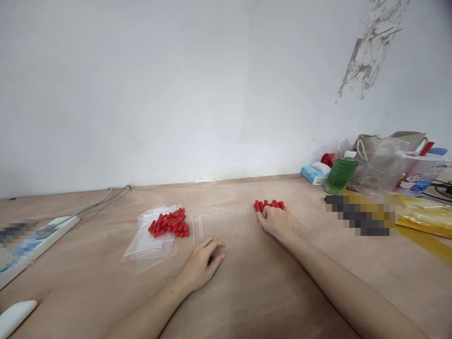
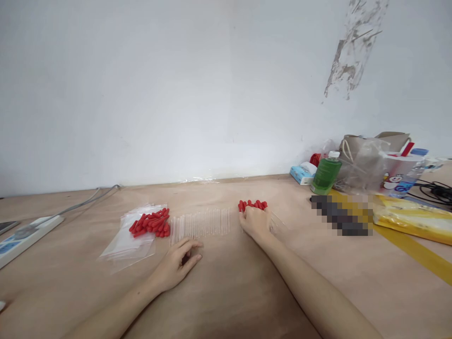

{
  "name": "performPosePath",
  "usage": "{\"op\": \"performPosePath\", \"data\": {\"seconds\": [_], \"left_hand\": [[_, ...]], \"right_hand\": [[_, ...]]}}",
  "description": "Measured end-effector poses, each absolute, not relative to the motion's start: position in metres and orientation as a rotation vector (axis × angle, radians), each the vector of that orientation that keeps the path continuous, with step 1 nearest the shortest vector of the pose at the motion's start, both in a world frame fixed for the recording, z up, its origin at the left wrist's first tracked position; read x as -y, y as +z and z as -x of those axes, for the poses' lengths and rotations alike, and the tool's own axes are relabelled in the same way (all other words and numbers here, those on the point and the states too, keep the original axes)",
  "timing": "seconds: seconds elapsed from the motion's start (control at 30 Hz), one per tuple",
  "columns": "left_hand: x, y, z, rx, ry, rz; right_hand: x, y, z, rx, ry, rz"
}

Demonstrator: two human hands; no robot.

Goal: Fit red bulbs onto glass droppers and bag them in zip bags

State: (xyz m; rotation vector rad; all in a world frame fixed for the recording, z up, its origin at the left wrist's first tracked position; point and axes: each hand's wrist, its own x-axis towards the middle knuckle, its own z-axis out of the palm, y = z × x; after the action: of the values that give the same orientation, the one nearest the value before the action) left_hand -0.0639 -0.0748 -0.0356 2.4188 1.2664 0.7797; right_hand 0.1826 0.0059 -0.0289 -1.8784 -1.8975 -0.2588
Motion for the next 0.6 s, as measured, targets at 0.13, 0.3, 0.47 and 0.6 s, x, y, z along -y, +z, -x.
{"op": "performPosePath", "data": {"seconds": [0.13,0.3,0.47,0.6], "left_hand": [[0.075,-0.034,0.063,-1.254,0.779,-2.411],[0.074,-0.035,0.063,-1.226,0.778,-2.433],[0.073,-0.035,0.063,-1.212,0.775,-2.437],[0.075,-0.035,0.061,-1.214,0.768,-2.42]], "right_hand": [[-0.007,-0.02,-0.169,1.987,-0.134,1.846],[-0.019,-0.012,-0.149,2.096,-0.001,2.033],[-0.033,-0.012,-0.141,2.125,0.055,2.103],[-0.037,-0.011,-0.135,2.131,0.096,2.136]]}}
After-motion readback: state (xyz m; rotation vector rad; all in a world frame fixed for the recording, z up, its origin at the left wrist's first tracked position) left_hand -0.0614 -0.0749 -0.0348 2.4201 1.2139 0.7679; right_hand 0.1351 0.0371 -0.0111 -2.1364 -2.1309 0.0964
